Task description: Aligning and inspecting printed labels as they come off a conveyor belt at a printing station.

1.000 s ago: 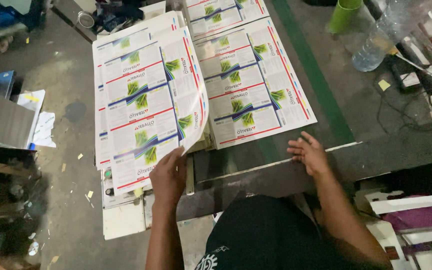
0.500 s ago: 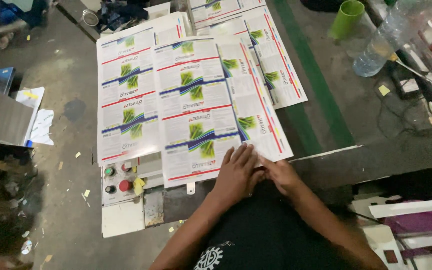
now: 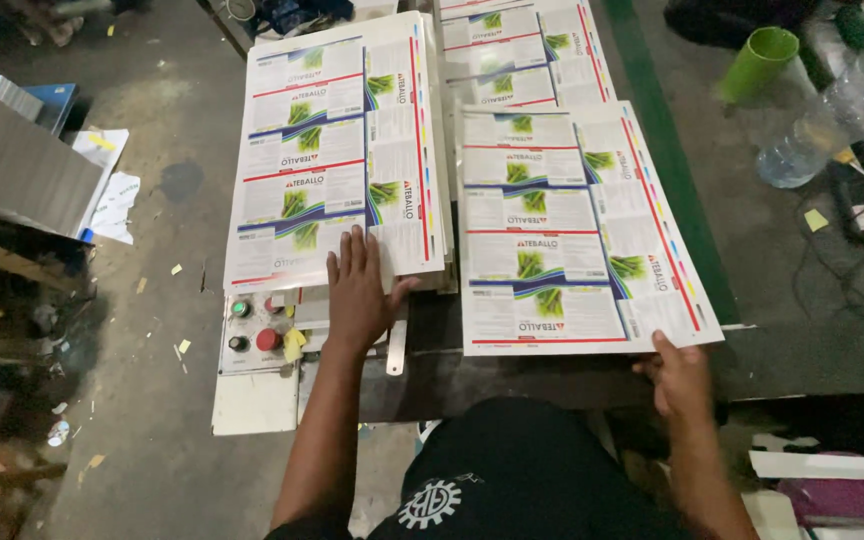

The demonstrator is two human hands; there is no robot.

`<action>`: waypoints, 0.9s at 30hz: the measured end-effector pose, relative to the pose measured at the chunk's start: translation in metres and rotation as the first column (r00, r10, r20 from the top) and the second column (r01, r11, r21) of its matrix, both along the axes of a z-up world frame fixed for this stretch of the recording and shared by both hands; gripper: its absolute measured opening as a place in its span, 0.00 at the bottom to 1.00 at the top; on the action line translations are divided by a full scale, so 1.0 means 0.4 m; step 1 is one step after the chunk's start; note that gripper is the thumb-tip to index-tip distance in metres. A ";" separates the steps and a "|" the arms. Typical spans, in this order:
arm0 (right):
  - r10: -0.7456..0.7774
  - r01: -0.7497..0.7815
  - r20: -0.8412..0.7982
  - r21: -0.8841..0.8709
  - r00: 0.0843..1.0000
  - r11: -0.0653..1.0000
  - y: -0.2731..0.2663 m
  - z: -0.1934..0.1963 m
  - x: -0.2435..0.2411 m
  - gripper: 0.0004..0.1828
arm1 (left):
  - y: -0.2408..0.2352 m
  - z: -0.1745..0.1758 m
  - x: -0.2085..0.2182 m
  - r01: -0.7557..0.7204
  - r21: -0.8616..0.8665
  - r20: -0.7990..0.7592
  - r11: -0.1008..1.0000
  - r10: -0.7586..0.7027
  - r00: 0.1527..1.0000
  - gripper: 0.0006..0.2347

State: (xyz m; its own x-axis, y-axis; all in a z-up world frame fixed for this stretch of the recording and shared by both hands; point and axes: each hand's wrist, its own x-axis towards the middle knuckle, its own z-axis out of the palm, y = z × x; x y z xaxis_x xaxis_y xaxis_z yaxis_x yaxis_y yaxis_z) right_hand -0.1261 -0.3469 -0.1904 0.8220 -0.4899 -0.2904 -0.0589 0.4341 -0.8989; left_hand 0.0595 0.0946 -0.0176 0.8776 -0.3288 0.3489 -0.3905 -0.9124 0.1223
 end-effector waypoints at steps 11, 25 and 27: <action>-0.020 -0.002 -0.238 -0.094 0.971 0.996 -0.067 -0.047 -0.087 0.16 | 0.045 -0.013 -0.042 0.044 0.095 -0.088 0.994 -0.036 0.995 0.23; 0.056 -0.079 -0.211 -0.101 0.976 0.992 -0.044 -0.084 -0.079 0.13 | -0.020 0.136 -0.099 0.132 -0.234 0.236 0.963 -0.075 0.969 0.09; 0.086 -0.098 -0.167 -0.066 0.982 0.993 -0.042 -0.091 -0.058 0.13 | -0.024 0.126 -0.103 0.060 -0.247 0.154 0.967 -0.022 0.988 0.10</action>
State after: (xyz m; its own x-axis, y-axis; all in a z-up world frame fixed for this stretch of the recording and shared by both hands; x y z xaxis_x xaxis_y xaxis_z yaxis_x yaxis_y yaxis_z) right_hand -0.1494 -0.3635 -0.2268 0.8089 -0.4394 -0.3906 -0.2444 0.3529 -0.9032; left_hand 0.0182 0.0852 0.0327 0.7970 -0.2484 0.5505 -0.4578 -0.8430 0.2825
